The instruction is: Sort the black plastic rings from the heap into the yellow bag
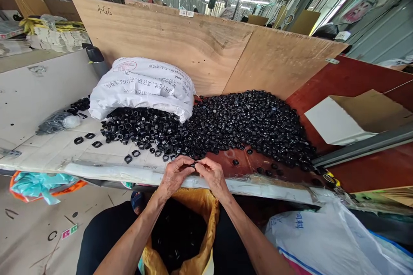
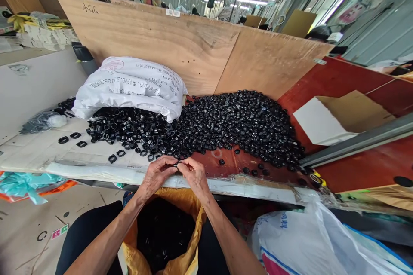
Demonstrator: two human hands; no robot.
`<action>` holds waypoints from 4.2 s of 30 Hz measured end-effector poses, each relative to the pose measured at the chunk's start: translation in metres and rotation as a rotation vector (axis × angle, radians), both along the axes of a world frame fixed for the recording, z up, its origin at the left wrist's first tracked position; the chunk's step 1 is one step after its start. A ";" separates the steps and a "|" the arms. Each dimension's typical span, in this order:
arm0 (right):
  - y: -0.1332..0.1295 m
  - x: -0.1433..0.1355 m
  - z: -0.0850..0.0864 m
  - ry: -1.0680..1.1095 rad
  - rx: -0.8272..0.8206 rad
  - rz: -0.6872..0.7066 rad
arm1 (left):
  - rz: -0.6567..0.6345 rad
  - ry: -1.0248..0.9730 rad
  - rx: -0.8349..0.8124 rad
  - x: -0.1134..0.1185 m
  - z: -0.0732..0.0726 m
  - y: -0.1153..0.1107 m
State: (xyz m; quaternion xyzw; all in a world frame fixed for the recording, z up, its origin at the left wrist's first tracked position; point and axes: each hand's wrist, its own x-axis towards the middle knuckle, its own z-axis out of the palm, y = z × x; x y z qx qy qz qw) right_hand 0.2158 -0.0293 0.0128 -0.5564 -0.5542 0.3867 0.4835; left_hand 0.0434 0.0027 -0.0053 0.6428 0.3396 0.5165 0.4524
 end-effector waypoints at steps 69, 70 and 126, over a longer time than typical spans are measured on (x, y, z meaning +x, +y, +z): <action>0.002 0.006 0.020 -0.225 0.472 0.143 | -0.097 -0.190 -0.320 -0.003 0.006 0.000; 0.002 0.005 0.020 -0.232 0.440 0.125 | -0.096 -0.190 -0.308 -0.003 0.007 0.000; -0.087 -0.033 0.013 0.243 -0.216 -0.007 | -0.029 0.200 0.035 -0.026 0.018 -0.086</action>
